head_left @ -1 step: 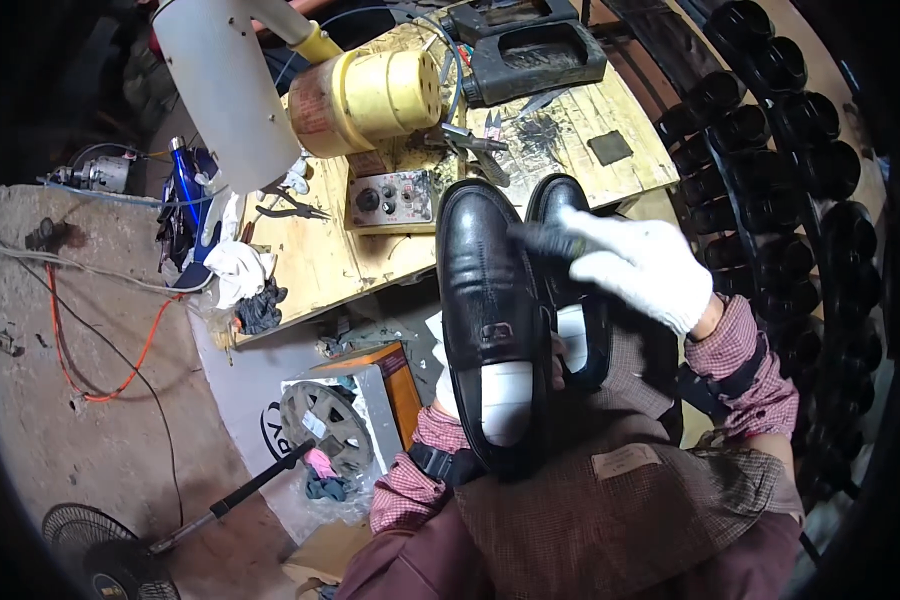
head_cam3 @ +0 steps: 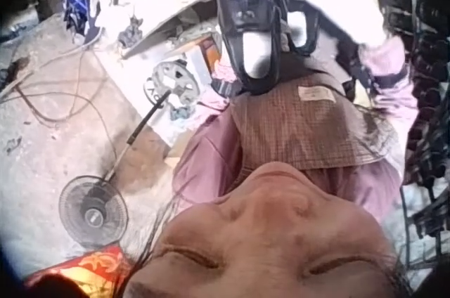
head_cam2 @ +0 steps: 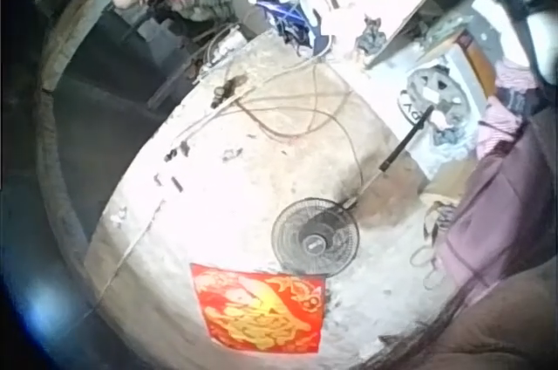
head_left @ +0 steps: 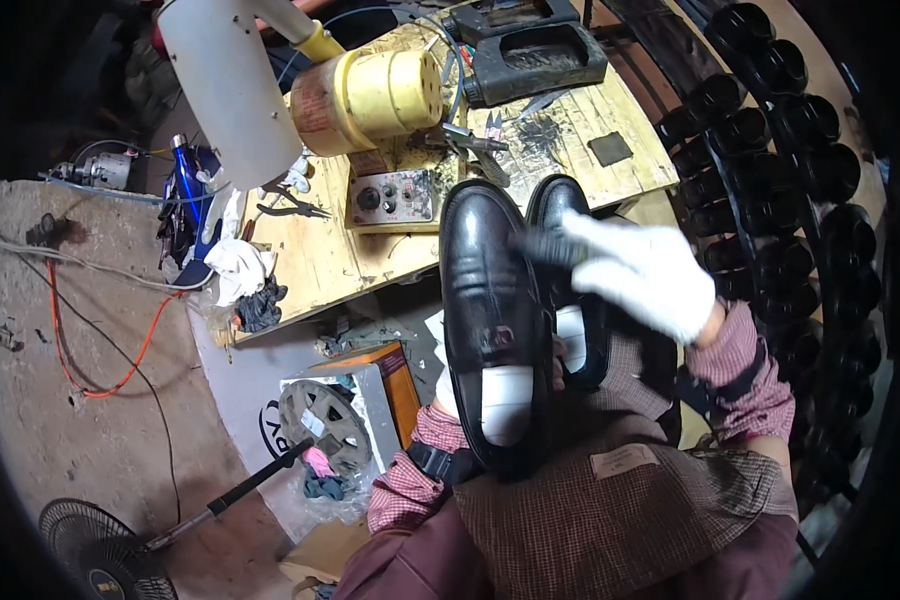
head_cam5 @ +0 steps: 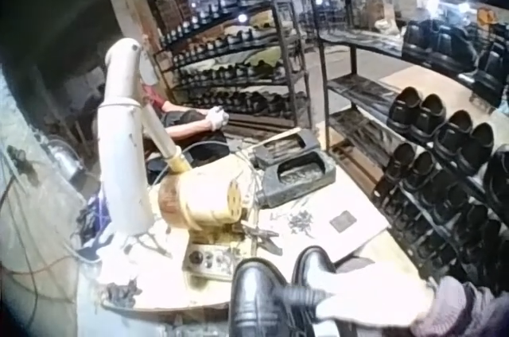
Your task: Brushing and inspecting black shoes at a quality control or finishing station.
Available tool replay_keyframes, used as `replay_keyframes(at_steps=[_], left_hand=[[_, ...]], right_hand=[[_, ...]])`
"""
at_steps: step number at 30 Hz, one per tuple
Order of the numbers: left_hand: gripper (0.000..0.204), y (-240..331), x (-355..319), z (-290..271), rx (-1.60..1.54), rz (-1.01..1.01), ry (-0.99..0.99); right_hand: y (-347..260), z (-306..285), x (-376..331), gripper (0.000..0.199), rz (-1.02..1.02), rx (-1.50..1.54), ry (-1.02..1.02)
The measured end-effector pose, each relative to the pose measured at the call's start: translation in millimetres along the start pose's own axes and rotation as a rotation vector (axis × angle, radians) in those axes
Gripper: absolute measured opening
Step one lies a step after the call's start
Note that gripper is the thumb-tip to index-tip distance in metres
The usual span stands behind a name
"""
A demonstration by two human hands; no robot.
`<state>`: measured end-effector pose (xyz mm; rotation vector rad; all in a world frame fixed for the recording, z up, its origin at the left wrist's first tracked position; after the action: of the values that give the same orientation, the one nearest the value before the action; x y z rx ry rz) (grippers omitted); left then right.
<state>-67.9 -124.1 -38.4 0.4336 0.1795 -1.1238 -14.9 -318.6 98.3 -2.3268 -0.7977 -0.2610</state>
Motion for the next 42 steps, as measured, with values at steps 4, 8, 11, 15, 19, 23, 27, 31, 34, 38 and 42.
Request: replay_keyframes(at_steps=[4, 8, 11, 15, 19, 23, 27, 31, 34, 38, 42], left_hand=[[0.037, 16.4, -13.2, 33.3, 0.408, 0.011, 0.362], [0.037, 21.9, -5.7, 45.9, 0.263, 0.112, 0.399], [0.039, 35.3, -13.3, 77.4, 0.417, 0.057, 0.401], [0.049, -2.7, -18.4, -11.5, -0.214, 0.487, 0.476], [0.056, 16.9, -21.5, 43.4, -0.31, 0.033, 0.095], [0.063, 18.6, -21.9, 37.1, 0.007, 0.056, 0.23], [0.066, 6.2, -19.2, 19.0, 0.002, 0.138, 0.083], [0.067, 13.3, -13.1, 34.4, -0.109, -0.021, 0.106], [0.066, 16.0, -3.0, 34.1, 0.223, 0.171, 0.363], [0.069, 13.3, -19.5, 43.9, -0.165, 0.032, 0.065], [0.066, 12.4, -23.5, 34.7, -0.162, 0.027, 0.044]], right_hand=[[-11.6, -2.4, -5.6, 0.048, 0.03, 0.097, -0.043], [-35.5, -7.5, 3.6, 0.054, -0.057, 0.054, -0.108], [-18.2, -12.7, -1.5, 0.056, -0.053, -0.133, 0.049], [-49.1, -11.7, 14.8, 0.063, -0.058, -0.06, -0.289], [-31.1, -43.7, 10.1, 0.056, -0.086, -0.122, -0.149], [-44.2, -21.5, 31.9, 0.056, -0.144, -0.135, -0.251], [-42.1, -38.5, 22.4, 0.047, -0.149, -0.129, -0.441], [-29.4, -39.2, 30.1, 0.037, -0.231, -0.122, 0.079], [-46.7, -11.0, 28.7, 0.076, -0.174, -0.042, -0.345], [-29.0, -41.0, 23.3, 0.075, -0.25, -0.101, -0.16], [-47.4, -14.6, 30.4, 0.062, -0.274, -0.013, -0.219]])
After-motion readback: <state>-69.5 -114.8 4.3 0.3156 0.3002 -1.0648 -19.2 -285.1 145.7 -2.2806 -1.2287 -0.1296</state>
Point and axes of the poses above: each hand's wrist, its own x-axis towards the middle knuckle, its own z-axis out of the palm, y = z × x, the point moved 7 cm from there along x, towards the middle knuckle, and after that the axes turned 12 degrees about -z, right-handed, at the moved point
